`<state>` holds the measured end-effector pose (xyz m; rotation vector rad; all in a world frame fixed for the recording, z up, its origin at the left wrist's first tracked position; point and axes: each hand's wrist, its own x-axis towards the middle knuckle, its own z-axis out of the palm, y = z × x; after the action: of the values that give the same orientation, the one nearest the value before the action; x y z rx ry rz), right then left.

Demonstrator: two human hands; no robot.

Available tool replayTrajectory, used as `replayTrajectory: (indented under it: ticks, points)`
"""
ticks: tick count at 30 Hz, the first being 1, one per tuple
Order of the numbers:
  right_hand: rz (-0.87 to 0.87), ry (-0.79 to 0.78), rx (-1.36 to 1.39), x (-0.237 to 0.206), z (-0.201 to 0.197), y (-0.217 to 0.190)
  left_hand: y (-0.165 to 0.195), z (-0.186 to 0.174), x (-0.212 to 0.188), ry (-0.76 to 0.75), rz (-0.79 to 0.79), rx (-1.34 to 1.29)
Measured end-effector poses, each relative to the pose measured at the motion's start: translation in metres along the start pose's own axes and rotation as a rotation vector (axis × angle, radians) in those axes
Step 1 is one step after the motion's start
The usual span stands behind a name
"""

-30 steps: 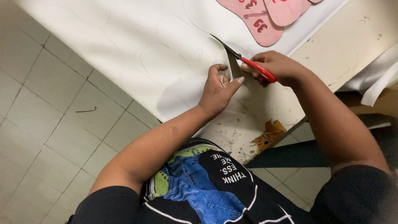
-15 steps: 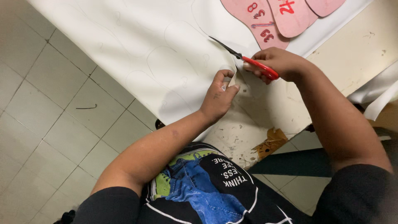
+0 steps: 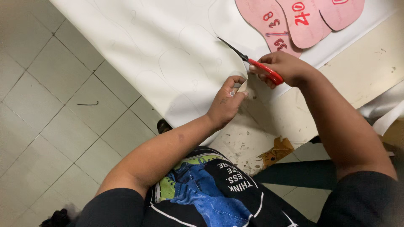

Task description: The person places a pink shoe-shaped template on a large white sheet, traces its outline with a pencil, and then cuts along the traced line using red-handled scissors. The person repeats the tracing and cutting process for multiple shapes.

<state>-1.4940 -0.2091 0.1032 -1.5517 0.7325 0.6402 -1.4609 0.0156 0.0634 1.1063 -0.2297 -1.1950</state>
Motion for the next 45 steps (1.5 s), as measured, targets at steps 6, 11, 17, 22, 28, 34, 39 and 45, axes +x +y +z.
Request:
replayTrajectory:
  ticks: [6, 11, 17, 22, 28, 34, 39, 45]
  points:
    - [-0.006, 0.025, 0.041, 0.014, 0.012, -0.012, 0.001, -0.002, -0.003, -0.037, 0.042, -0.023]
    - [-0.013, 0.108, -0.012, 0.008, 0.018, -0.016, 0.001, -0.008, -0.005, -0.039, 0.036, -0.034]
    - [-0.026, 0.113, 0.006, 0.023, 0.032, -0.038, 0.003, -0.010, -0.007, -0.021, 0.022, 0.003]
    - [-0.048, 0.138, -0.018, 0.020, 0.037, -0.048, 0.009, -0.011, -0.009, -0.001, -0.017, -0.020]
    - [-0.079, 0.134, -0.023, 0.018, 0.035, -0.055, 0.013, -0.019, -0.014, -0.013, -0.049, -0.062]
    - [0.019, 0.241, -0.050, 0.041, 0.047, -0.074, 0.021, -0.019, -0.019, -0.054, -0.004, -0.068]
    - [-0.031, 0.244, -0.003, 0.037, 0.057, -0.081, 0.029, -0.024, -0.028, -0.050, -0.063, -0.177]
    - [-0.027, 0.250, 0.010, 0.048, 0.065, -0.094, 0.040, -0.028, -0.037, -0.037, -0.080, -0.204]
